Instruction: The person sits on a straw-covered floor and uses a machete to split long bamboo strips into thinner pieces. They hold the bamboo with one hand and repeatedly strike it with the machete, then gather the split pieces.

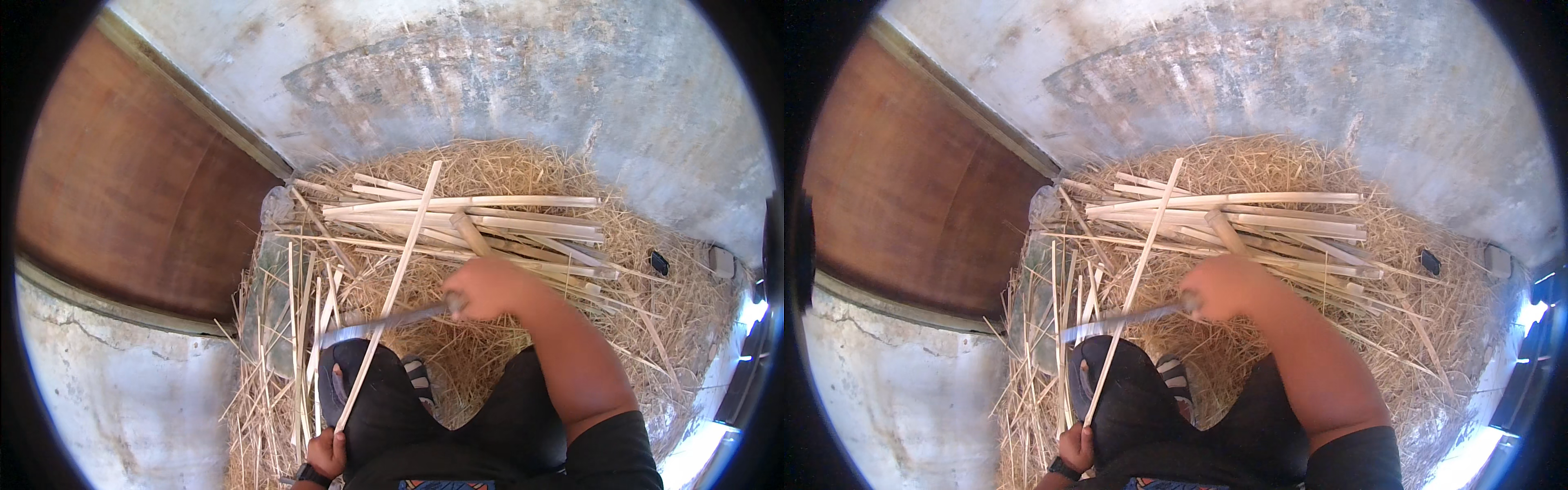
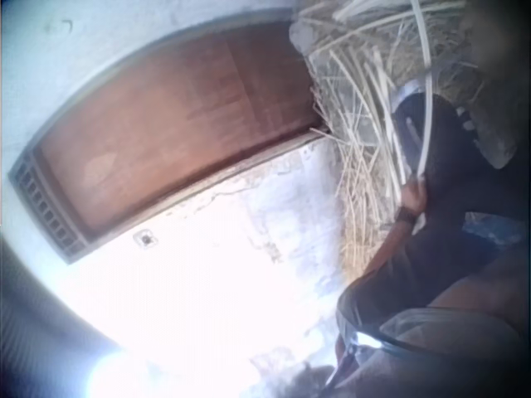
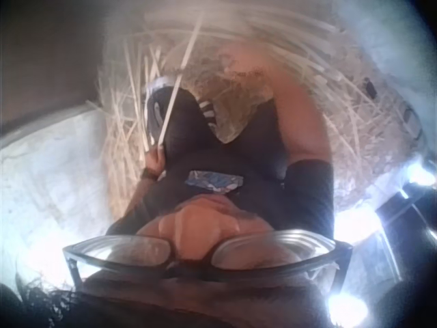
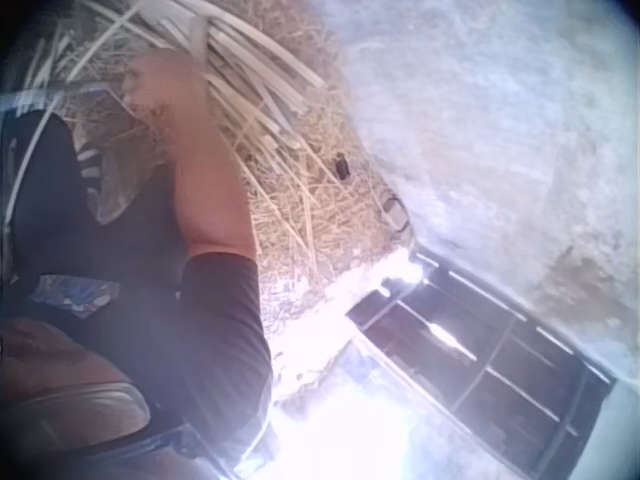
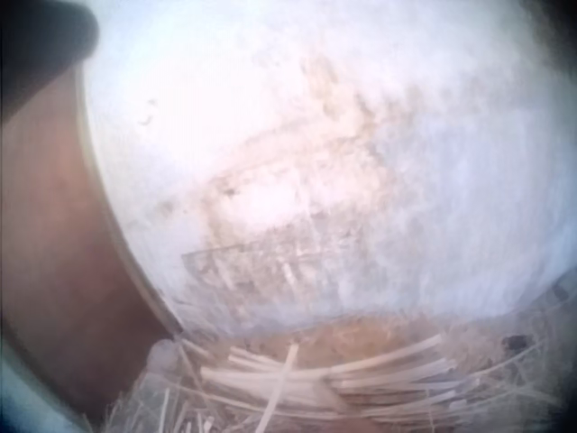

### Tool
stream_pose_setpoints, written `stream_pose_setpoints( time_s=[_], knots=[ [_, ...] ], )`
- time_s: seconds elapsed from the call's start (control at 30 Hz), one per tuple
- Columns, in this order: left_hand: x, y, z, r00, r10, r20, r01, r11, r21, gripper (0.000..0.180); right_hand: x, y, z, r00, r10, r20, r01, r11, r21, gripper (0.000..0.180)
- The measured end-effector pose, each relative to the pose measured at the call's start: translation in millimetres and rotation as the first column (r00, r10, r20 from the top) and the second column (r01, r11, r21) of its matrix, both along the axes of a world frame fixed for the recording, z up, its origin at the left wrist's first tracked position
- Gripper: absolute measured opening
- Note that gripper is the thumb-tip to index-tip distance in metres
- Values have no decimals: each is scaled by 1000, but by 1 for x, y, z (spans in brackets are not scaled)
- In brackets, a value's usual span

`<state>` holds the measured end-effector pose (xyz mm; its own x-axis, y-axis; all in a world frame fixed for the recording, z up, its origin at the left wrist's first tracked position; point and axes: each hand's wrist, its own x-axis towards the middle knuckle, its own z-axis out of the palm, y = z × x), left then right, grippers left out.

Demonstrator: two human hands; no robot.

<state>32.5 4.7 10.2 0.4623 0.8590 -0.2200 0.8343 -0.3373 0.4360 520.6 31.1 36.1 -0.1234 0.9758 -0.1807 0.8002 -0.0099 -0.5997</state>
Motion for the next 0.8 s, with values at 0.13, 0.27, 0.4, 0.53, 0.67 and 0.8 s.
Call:
stream_pose_setpoints(
  time_s=[0.13, 0.27, 0.4, 0.53, 0.67, 0.8],
  knots=[
    [-2, 1, -2, 1000, 22, 8, -21, 1000, -5, 43, 44, 1, -19, 920, -378, -102, 382, 924, 29, 25],
    [-6, 3, -6, 999, -37, -2, 37, 998, 50, 48, 16, 3, -9, 970, -241, -23, 242, 967, 84, 25],
    [9, -2, 9, 999, 22, 36, -21, 1000, -23, 48, -6, 6, 4, 995, 75, 64, -78, 995, 58, 29],
    [12, -3, 10, 1000, 14, 18, -14, 1000, 22, 47, 41, 5, -26, 951, -305, -53, 309, 945, 104, 33],
    [13, -3, 13, 1000, 25, -6, -24, 999, 32, 46, 38, 9, -36, 881, -469, -71, 474, 874, 108, 34],
    [15, -2, 12, 1000, -12, 26, 11, 999, 45, 46, -1, 4, -7, 1000, -5, -7, 6, 995, 98, 34]
  ],
)
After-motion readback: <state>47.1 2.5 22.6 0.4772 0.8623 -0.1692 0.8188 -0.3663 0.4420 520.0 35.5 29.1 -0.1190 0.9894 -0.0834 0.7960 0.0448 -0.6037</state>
